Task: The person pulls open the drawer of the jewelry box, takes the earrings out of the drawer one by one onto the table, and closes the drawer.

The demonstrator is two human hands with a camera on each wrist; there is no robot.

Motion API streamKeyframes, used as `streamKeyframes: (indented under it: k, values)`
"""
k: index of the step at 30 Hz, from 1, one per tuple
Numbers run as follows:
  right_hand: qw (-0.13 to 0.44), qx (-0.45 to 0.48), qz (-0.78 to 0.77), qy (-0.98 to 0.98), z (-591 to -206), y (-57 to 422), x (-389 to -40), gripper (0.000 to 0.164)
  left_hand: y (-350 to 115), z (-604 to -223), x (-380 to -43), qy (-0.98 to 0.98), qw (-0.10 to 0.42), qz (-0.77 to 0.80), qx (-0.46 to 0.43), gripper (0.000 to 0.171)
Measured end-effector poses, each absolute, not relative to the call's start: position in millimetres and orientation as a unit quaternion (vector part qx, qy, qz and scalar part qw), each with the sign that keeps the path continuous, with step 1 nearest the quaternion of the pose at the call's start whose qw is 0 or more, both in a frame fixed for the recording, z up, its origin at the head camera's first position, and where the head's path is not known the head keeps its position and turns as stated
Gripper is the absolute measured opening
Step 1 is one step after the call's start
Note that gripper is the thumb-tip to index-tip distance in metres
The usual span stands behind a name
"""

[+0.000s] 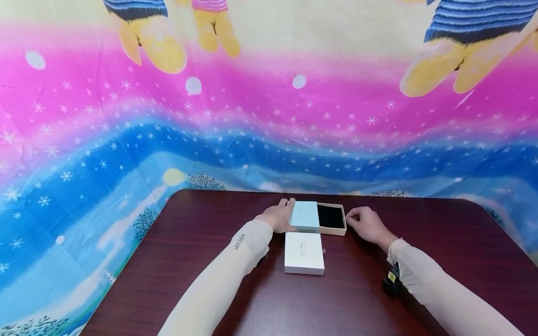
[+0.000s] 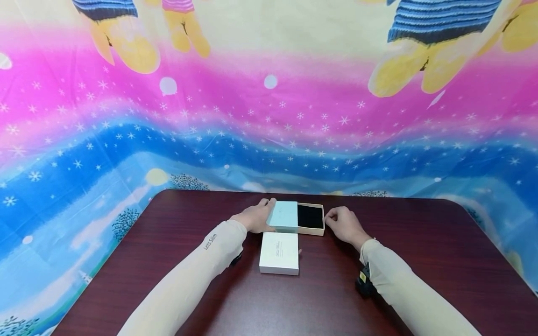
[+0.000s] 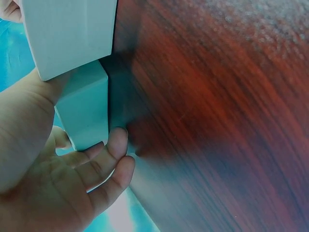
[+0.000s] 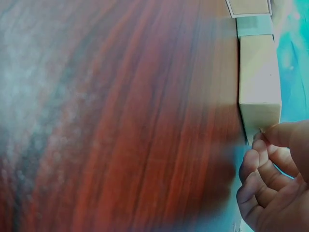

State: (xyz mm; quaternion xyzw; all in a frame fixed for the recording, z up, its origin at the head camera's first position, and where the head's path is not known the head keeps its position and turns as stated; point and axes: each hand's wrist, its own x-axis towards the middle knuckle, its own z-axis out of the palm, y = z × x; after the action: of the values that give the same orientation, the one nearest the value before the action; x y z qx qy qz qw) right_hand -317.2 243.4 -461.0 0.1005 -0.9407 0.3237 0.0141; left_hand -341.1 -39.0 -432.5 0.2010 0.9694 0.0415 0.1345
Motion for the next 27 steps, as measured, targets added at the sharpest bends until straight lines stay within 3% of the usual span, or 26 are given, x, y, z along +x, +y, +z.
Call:
streamKeyframes:
  k: [27]
  values:
    - [0.003,0.097,0.330,-0.939,-460.9,241.0,-317.9,0.022,-39.1,-431.5,-340.0,0.969,0.141,0.044,0.199,0.100]
